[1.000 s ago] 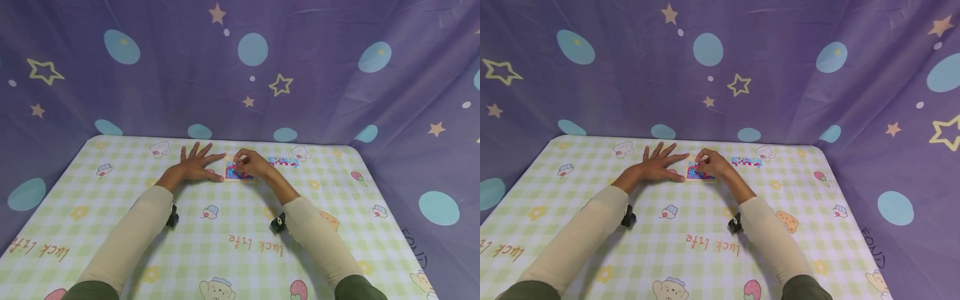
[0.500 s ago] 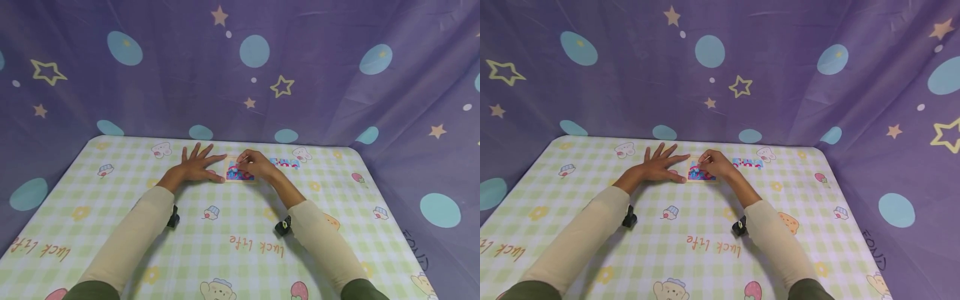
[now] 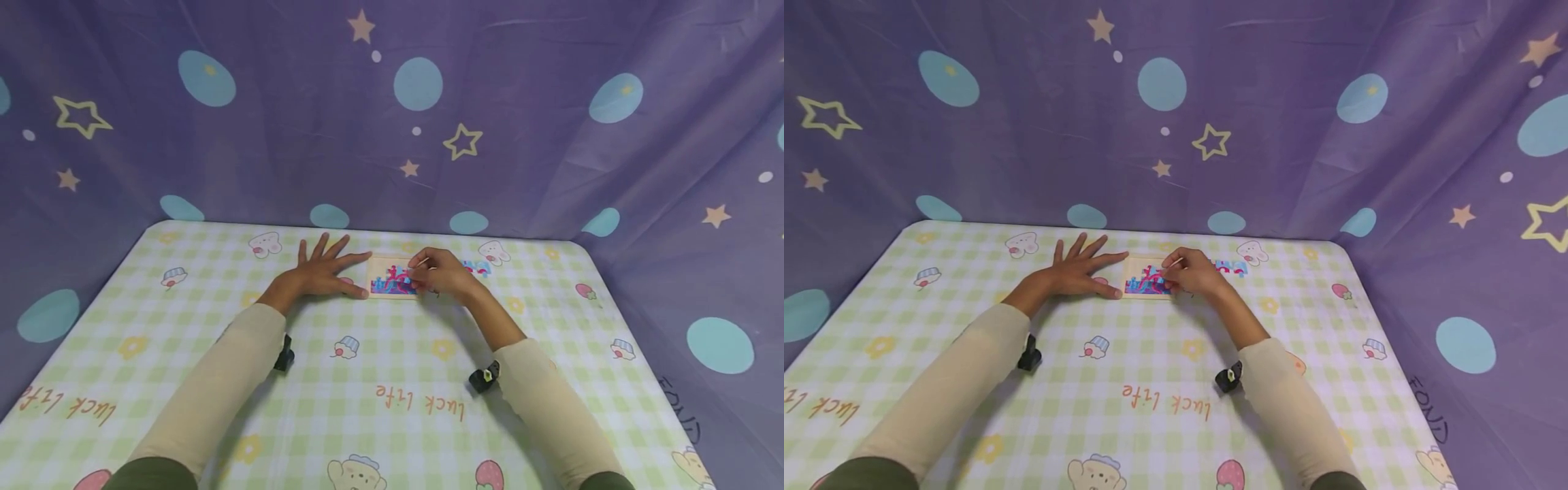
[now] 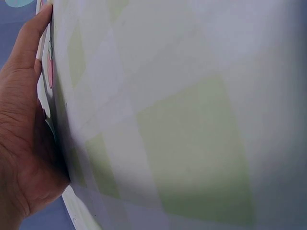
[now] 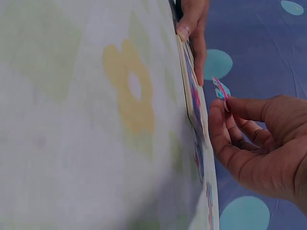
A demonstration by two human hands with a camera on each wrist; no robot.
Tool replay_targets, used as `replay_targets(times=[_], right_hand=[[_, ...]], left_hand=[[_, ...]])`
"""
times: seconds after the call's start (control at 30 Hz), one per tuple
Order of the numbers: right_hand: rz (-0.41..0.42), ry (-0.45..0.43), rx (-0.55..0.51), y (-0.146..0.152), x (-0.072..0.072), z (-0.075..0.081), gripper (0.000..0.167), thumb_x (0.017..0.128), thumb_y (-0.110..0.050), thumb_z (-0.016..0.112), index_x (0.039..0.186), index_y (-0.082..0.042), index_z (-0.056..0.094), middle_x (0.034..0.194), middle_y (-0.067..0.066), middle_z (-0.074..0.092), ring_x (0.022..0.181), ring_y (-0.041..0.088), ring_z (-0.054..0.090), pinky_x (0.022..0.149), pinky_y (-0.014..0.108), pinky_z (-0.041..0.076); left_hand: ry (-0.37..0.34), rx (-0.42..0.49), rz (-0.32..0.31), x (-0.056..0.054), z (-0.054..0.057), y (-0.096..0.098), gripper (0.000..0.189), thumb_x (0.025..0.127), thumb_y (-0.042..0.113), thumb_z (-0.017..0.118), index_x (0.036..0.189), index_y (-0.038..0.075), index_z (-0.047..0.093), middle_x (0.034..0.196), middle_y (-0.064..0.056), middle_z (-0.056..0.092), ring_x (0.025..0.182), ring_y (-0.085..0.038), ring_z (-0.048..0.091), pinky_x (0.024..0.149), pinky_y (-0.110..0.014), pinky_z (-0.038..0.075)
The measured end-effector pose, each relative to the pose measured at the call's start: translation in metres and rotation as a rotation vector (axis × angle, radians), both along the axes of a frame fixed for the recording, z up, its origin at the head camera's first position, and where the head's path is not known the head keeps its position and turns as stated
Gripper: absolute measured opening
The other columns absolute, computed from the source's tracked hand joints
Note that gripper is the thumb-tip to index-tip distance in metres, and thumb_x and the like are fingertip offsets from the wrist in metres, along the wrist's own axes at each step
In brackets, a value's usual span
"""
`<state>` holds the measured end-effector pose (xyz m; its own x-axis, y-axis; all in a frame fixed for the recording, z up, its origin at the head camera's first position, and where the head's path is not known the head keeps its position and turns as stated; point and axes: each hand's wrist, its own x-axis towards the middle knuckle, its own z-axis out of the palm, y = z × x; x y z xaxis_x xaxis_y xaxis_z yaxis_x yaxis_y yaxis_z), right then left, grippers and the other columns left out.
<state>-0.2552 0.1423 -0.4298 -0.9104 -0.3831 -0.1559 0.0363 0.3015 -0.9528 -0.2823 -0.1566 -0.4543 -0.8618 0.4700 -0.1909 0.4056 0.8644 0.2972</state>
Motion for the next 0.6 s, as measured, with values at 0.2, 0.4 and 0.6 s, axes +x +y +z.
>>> replay_targets(times=[0.2,0.4,0.6], right_hand=[[-0.031,-0.016,0.012,0.019,0.001,0.000,0.022,0.096,-0.005,0.064,0.115,0.005,0.058,0.101,0.026,0.064,0.088,0.044,0.067,0.076,0.048,0.056],[-0.082,-0.040,-0.018,0.034,0.001,0.000,0.022,0.094,0.002,0.063,0.115,0.008,0.058,0.102,0.027,0.064,0.094,0.045,0.067,0.084,0.050,0.056],[-0.075,-0.034,0.017,0.045,0.002,-0.003,0.023,0.095,-0.002,0.064,0.116,0.008,0.060,0.104,0.028,0.064,0.097,0.044,0.066,0.085,0.051,0.055]], left_hand=[[-0.007,0.006,-0.004,0.002,0.001,-0.001,0.094,0.073,0.087,0.054,0.154,0.053,0.022,0.167,-0.002,-0.007,0.147,-0.041,-0.020,0.102,-0.074,-0.019],[0.006,-0.001,0.002,0.002,0.001,-0.001,0.093,0.073,0.088,0.053,0.153,0.054,0.021,0.167,-0.001,-0.006,0.147,-0.041,-0.019,0.104,-0.073,-0.017],[0.016,-0.002,0.005,0.001,-0.001,0.000,0.092,0.072,0.089,0.052,0.152,0.055,0.022,0.167,0.000,-0.005,0.148,-0.040,-0.018,0.105,-0.072,-0.016]])
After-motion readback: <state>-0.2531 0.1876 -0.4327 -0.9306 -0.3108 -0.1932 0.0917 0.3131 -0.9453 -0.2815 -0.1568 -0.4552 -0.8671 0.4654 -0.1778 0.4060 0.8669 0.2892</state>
